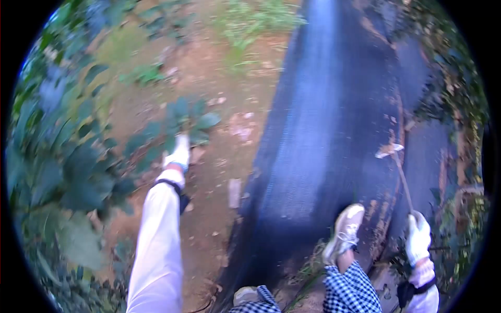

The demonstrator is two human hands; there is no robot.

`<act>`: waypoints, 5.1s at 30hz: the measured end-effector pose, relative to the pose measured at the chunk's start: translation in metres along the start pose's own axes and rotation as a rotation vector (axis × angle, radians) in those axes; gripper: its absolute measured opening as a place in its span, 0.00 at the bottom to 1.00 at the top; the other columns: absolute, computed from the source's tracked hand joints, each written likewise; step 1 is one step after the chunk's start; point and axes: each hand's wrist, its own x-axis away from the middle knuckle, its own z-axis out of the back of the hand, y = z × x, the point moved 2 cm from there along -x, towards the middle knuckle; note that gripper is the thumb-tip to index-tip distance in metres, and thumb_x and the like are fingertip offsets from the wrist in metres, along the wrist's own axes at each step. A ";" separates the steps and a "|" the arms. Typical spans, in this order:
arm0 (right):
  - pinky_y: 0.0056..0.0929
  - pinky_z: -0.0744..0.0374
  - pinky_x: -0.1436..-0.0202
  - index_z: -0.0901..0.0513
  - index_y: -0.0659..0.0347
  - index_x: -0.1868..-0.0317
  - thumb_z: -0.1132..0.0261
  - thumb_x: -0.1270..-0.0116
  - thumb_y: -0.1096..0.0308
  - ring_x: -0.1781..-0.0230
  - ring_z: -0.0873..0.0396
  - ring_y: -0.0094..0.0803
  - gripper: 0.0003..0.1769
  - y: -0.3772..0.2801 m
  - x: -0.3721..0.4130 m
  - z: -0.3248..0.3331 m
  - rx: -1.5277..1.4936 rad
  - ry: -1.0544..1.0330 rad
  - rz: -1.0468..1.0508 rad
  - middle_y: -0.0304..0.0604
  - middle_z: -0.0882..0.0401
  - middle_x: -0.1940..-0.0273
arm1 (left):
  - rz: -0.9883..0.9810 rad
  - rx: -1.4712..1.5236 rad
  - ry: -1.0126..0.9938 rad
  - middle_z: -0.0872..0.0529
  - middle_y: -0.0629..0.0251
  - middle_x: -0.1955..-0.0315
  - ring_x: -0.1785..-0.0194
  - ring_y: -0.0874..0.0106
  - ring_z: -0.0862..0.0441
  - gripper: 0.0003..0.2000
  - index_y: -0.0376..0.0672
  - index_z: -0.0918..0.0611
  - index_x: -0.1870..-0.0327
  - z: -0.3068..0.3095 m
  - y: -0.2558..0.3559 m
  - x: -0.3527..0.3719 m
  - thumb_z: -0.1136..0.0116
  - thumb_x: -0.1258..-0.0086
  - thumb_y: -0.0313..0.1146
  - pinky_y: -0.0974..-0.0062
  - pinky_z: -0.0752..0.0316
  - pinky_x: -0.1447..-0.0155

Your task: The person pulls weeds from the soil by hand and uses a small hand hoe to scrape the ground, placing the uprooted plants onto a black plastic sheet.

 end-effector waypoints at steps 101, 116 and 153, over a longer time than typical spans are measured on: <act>0.26 0.36 0.84 0.14 0.70 0.67 0.37 0.39 0.68 0.89 0.32 0.23 0.11 -0.359 -0.298 -0.068 0.225 -0.401 -0.018 0.37 0.28 0.86 | 0.324 0.152 0.235 0.19 0.60 0.41 0.40 0.60 0.22 0.19 0.46 0.22 0.39 0.027 -0.029 -0.349 0.56 0.23 0.43 0.65 0.30 0.37; 0.24 0.33 0.84 0.14 0.70 0.61 0.34 0.38 0.70 0.87 0.29 0.22 0.10 -0.347 -0.300 -0.066 0.176 -0.386 0.007 0.37 0.25 0.81 | 0.461 0.689 0.441 0.12 0.60 0.66 0.67 0.68 0.18 0.18 0.37 0.15 0.53 0.131 -0.042 -0.271 0.41 0.28 0.46 0.68 0.25 0.60; 0.29 0.21 0.67 0.12 0.65 0.57 0.34 0.38 0.65 0.76 0.17 0.29 0.14 -0.336 -0.290 -0.063 0.357 -0.345 0.061 0.45 0.15 0.74 | -0.145 0.341 -0.223 0.12 0.64 0.53 0.53 0.69 0.17 0.13 0.40 0.17 0.46 0.032 0.113 -0.244 0.41 0.28 0.32 0.69 0.23 0.46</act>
